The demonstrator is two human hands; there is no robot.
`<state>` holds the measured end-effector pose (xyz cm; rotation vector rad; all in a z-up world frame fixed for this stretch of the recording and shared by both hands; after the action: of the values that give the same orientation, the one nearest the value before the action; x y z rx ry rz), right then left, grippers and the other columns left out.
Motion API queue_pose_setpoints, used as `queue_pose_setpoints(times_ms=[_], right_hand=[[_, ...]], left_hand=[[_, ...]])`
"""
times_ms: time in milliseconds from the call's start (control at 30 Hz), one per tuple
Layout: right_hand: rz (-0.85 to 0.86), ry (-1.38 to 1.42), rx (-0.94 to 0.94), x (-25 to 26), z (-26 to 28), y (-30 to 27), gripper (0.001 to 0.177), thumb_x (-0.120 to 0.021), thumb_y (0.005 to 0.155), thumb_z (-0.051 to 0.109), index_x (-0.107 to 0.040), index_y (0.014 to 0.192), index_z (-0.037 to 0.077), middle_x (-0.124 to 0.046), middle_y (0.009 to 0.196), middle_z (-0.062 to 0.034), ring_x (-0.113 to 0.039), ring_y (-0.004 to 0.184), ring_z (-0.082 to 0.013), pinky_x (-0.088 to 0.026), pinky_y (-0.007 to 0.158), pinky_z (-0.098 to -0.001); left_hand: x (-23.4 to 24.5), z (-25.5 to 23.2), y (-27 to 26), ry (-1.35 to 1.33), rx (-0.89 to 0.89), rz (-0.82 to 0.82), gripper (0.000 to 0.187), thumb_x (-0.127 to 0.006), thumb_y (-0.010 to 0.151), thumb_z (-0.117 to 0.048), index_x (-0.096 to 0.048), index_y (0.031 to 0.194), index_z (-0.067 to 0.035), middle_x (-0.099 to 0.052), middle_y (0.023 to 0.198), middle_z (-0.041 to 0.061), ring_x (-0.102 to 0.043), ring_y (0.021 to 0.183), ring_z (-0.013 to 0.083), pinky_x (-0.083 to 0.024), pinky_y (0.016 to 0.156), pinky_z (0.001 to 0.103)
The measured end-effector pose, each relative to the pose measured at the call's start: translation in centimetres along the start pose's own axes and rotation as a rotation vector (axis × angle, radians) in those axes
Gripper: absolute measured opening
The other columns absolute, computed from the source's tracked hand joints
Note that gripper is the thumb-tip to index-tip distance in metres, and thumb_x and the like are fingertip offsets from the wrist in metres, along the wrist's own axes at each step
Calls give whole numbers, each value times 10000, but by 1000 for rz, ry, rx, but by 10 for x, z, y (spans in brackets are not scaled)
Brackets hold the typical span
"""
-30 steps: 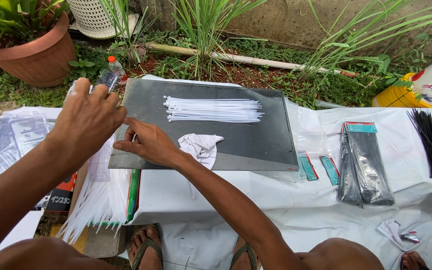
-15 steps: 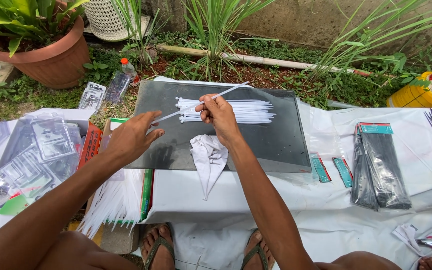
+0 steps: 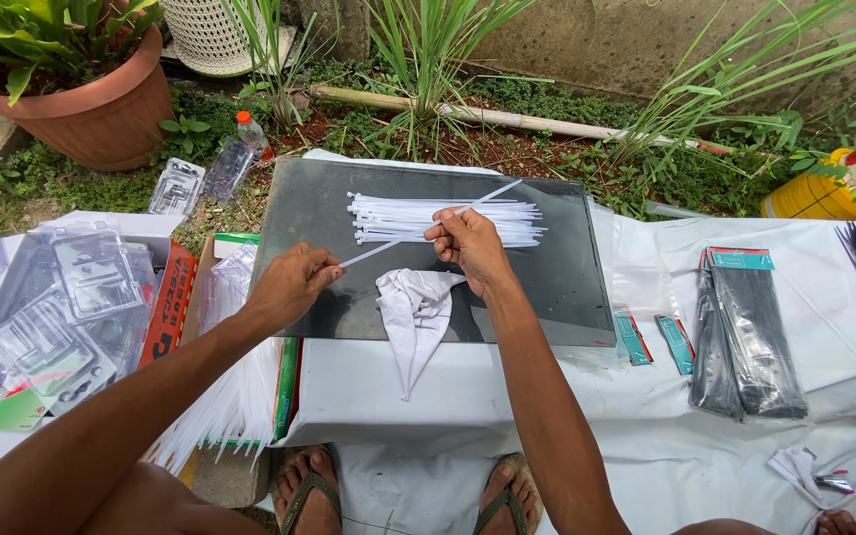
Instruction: The person sits on the ground outdoors and organizes white plastic cable ties on a dark rectangular board. They repeatedly pick up individual ties, wipe them with a white cloth, and place them back into a neat pile on the board.
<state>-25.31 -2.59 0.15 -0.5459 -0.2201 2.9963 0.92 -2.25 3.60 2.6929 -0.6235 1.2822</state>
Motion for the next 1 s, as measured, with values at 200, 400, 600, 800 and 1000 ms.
queue_pose_setpoints(times_ms=[200, 400, 600, 800, 1000], right_hand=[[3, -155, -14, 3, 8, -6, 275, -596, 1029, 290, -617, 1103, 27, -741, 860, -137, -693, 607, -89, -556, 502, -169], [152, -1445, 5, -38, 41, -43, 426, -647, 924, 556, -720, 902, 137, -748, 800, -139, -730, 877, -381, -517, 871, -503], [378, -1597, 107, -57, -12, -44, 198, -652, 936, 306, -715, 1082, 189, -762, 894, -170, -740, 917, -423, -549, 823, -514], [363, -1263, 435, -107, 65, -78, 108, -588, 984, 216, -617, 1063, 148, -712, 647, -79, -720, 680, -349, -551, 690, -453], [145, -838, 692, -119, 68, -80, 138, -590, 1011, 197, -606, 1148, 202, -731, 733, -49, -714, 683, -266, -564, 660, -361]], left_hand=[[11, -6, -4, -137, 21, -50, 146, -639, 998, -194, -711, 1028, -71, -608, 824, 105, -630, 750, 222, -513, 672, 364], [10, 4, -6, -136, -8, -63, 121, -662, 982, -181, -686, 982, -62, -599, 813, 109, -631, 739, 239, -509, 665, 366], [2, 8, -8, -157, 39, -41, 123, -660, 979, -206, -676, 977, -84, -617, 827, 108, -644, 735, 244, -514, 684, 383], [1, -4, -5, -229, 13, -66, 103, -662, 978, -184, -675, 971, -82, -614, 823, 98, -640, 728, 227, -517, 673, 367], [11, -39, -12, -222, -209, -201, 78, -680, 971, -128, -632, 951, -69, -589, 775, 114, -610, 669, 241, -502, 618, 360]])
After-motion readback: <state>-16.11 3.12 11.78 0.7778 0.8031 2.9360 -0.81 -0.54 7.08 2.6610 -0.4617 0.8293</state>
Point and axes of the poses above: each hand's wrist, its own y-axis towards the middle knuckle, its own x-axis out of the back of the hand, z = x × y, the point moved 9 cm from there along y, towards the middle knuckle
